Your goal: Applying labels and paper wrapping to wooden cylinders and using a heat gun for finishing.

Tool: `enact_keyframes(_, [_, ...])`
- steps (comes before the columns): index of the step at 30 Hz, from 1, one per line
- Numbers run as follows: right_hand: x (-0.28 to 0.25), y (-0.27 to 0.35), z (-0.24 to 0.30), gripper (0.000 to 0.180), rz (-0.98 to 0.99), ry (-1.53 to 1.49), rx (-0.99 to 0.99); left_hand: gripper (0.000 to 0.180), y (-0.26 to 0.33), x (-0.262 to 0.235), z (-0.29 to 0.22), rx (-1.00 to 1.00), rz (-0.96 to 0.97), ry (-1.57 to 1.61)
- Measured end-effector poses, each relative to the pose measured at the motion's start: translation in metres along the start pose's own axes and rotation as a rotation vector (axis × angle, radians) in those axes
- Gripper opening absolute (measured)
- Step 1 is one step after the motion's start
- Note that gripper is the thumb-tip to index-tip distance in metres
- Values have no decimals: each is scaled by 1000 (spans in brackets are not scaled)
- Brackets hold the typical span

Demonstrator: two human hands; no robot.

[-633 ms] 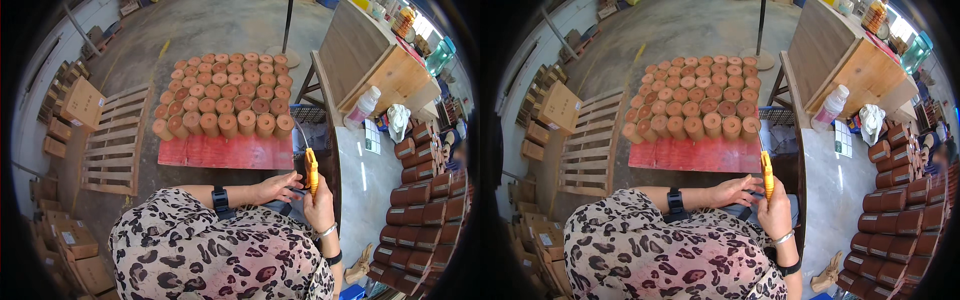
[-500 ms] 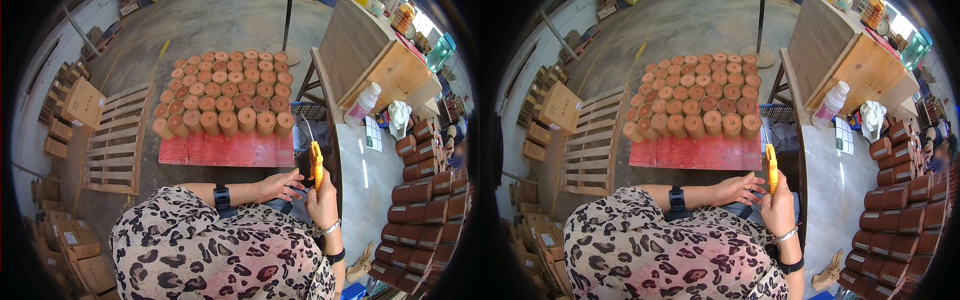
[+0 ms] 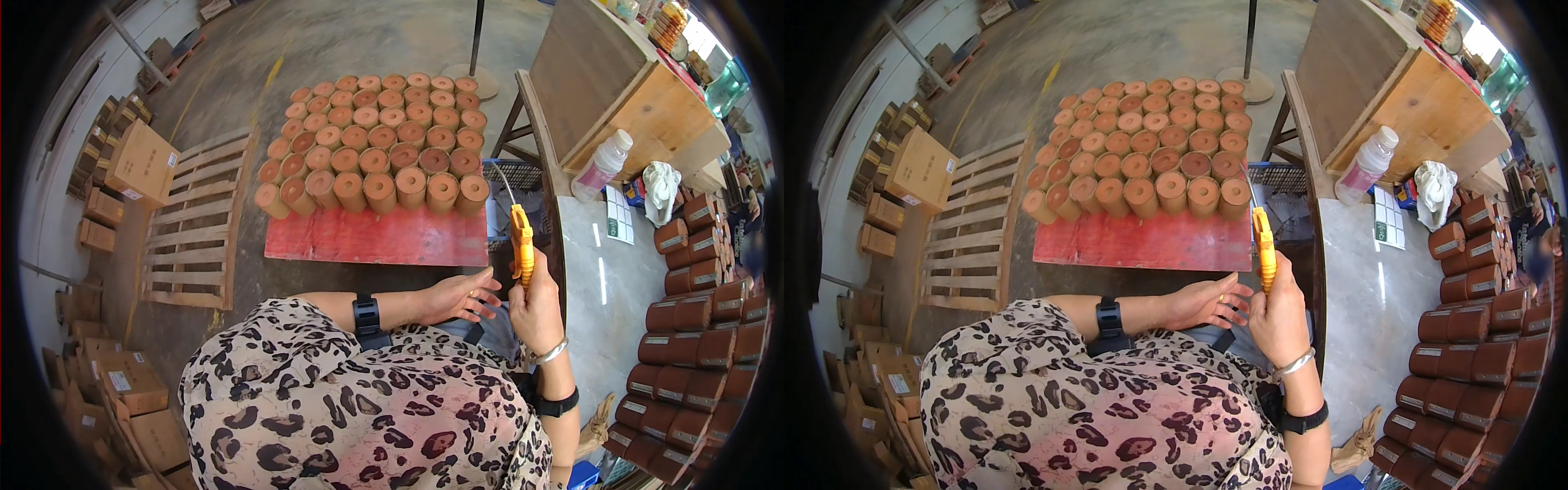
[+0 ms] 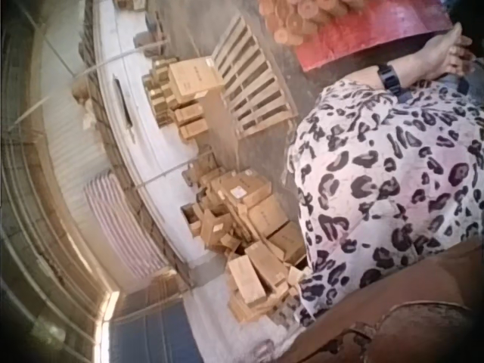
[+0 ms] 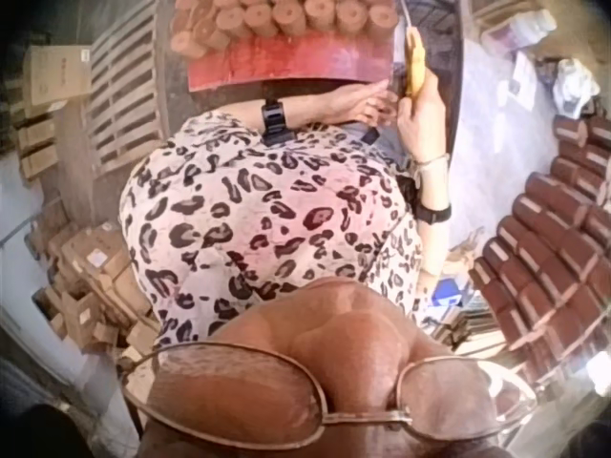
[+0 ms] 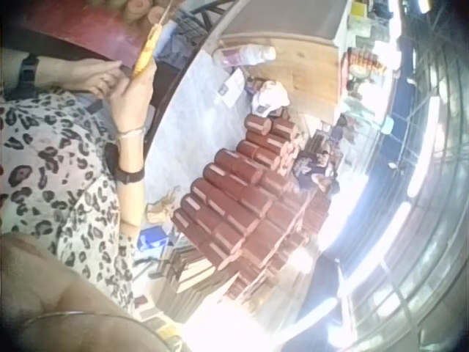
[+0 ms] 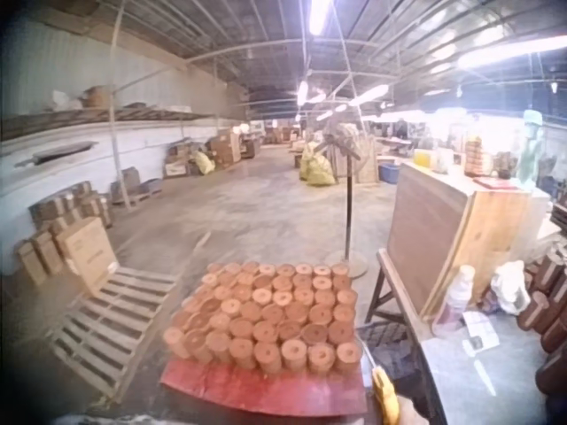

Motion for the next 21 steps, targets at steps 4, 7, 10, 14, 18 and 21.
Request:
enact_keyframes(4, [7, 1, 18, 54, 17, -30, -92, 74, 0, 0, 2, 2, -10, 42])
enact_keyframes(7, [24, 1, 25, 54, 160, -119, -55, 60, 3, -2, 2, 0, -49, 79])
enact_keyframes(10, [43, 8, 23, 49, 218, 1, -117, 43, -1, -14, 9, 3, -85, 133])
enact_keyframes(14, [51, 12, 44, 49, 312, -112, -140, 29, -10, -36, 26, 34, -124, 225])
enact_keyframes(18, [74, 21, 48, 46, 443, 42, -149, 38, -7, -32, 17, 91, -84, 260])
enact_keyframes(21, [75, 24, 62, 47, 430, -13, -233, 51, 2, -40, 15, 80, -122, 248])
Point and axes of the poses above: each hand's wrist, its own y-axis away from the middle knuckle, its own x-axis out of the palm, z = x × y, the point moved 10 cm from there along -y, towards the middle knuckle, and after that the axes turned 2 degrees about x, right-handed, at the moved point
